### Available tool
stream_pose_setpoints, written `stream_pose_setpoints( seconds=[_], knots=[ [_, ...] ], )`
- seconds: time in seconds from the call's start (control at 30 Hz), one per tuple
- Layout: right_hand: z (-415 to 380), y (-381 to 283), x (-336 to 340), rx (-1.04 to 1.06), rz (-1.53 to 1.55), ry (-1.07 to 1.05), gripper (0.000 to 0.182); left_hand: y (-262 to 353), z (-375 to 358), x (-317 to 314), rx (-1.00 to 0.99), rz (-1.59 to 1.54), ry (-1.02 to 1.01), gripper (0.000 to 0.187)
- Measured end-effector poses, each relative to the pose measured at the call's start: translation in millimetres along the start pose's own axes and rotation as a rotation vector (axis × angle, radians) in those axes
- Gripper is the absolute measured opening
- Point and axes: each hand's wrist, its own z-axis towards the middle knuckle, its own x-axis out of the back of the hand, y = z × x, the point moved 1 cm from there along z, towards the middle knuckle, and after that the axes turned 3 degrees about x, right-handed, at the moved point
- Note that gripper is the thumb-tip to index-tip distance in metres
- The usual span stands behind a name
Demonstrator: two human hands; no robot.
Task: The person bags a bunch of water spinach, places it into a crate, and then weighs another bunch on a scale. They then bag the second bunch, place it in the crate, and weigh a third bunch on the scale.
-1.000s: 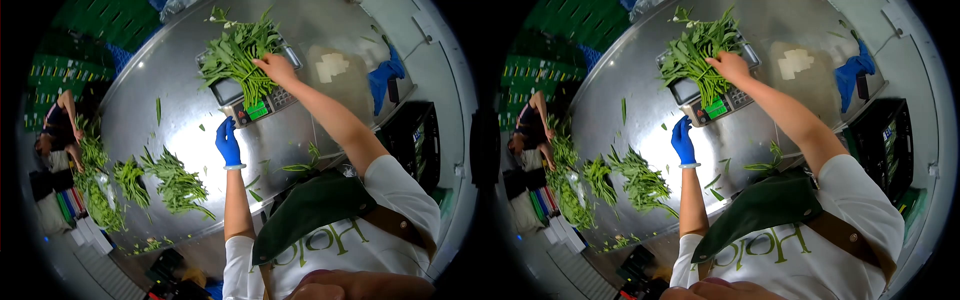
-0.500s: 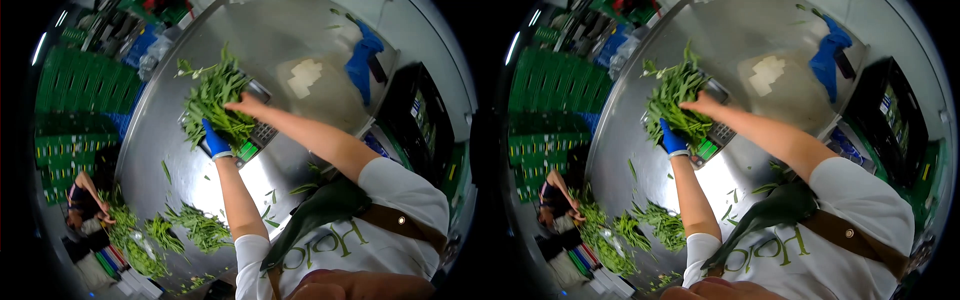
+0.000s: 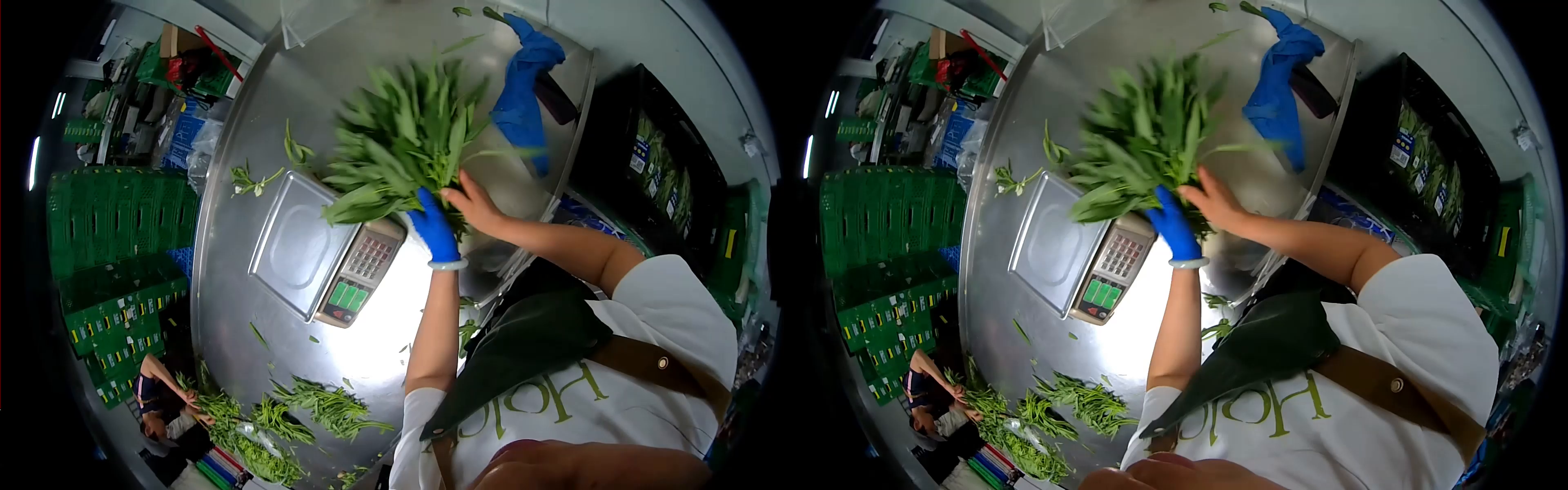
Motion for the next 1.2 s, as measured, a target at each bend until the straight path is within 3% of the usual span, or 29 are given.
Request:
stream_pose_setpoints(
  seconds=[0.1, 0.17, 0.2, 0.3, 0.4, 0.43, 0.47, 0.5, 0.53, 0.57, 0.63, 0.73, 0.77, 0.83, 0.87, 0.9, 0.97, 1.0, 1.1, 1.2],
  knots=[
    [1, 91, 44, -0.394, -0.013, -0.087, 0.052, -127, 19, 6, 0.216, 0.145, -0.238, 0.052],
    [-7, 153, 46, -0.263, 0.145, -0.028, 0.051, -129, 9, 0, 0.191, 0.201, -0.149, 0.053],
    [-8, 151, 45, -0.195, 0.128, 0.035, 0.053, -122, 8, -5, 0.275, 0.208, -0.139, 0.053],
    [-11, 114, 79, -0.43, 0.31, -0.177, 0.054, -81, -3, 4, 0.432, 0.08, -0.138, 0.04],
    [-21, 104, 124, -0.516, 0.218, -0.004, 0.041, -100, -6, 80, 0.248, 0.301, 0.075, 0.03],
    [-27, 138, 150, -0.357, 0.106, 0.021, 0.034, -103, -9, 102, 0.159, 0.316, 0.12, 0.028],
    [-30, 173, 173, -0.199, -0.006, 0.042, 0.028, -107, -12, 118, -0.036, 0.545, 0.227, 0.025],
    [-28, 154, 192, -0.154, -0.19, 0.051, 0.026, -100, -18, 120, 0.025, 0.546, 0.285, 0.026],
    [-24, 123, 204, 0.059, -0.591, 0.076, 0.031, -109, -15, 130, 0.078, 0.502, 0.233, 0.026],
    [-17, 120, 207, 0.162, -0.675, -0.002, 0.031, -120, -9, 138, 0.129, 0.454, 0.179, 0.026],
    [0, 120, 215, 0.368, -0.843, -0.158, 0.029, -96, -8, 111, -0.011, 0.696, 0.175, 0.023],
    [26, 111, 215, 0.602, -1.159, -0.37, 0.016, -91, 10, 101, 0.185, 0.444, 0.071, 0.014],
    [35, 106, 214, 0.732, -1.185, -0.37, 0.007, -96, 24, 108, 0.43, 0.491, -0.041, 0.012],
    [48, 80, 206, 0.8, -1.191, -0.568, 0.006, -91, 34, 91, -0.833, 1.226, -0.473, 0.018],
    [51, 60, 197, 0.868, -1.112, -0.625, 0.006, -81, 24, 79, -0.221, 1.062, -0.366, 0.023],
    [53, 34, 182, 0.935, -1.032, -0.682, 0.007, -70, 18, 65, -0.343, 1.126, -0.271, 0.023],
    [39, 2, 137, 1.138, -0.828, -0.687, 0.009, -17, -3, 22, -0.239, 1.512, -0.271, 0.023],
    [28, -25, 120, 1.302, -0.864, -0.83, 0.011, -20, -11, 18, -0.413, 1.525, -0.251, 0.022],
    [-9, -17, 82, 1.053, -0.944, -0.809, 0.008, -6, -44, 1, -0.435, 1.722, -0.316, 0.026],
    [-35, 44, 72, 0.932, -0.989, -0.747, 0.007, -29, -57, 16, -0.512, 1.782, -0.411, 0.031]
  ],
)
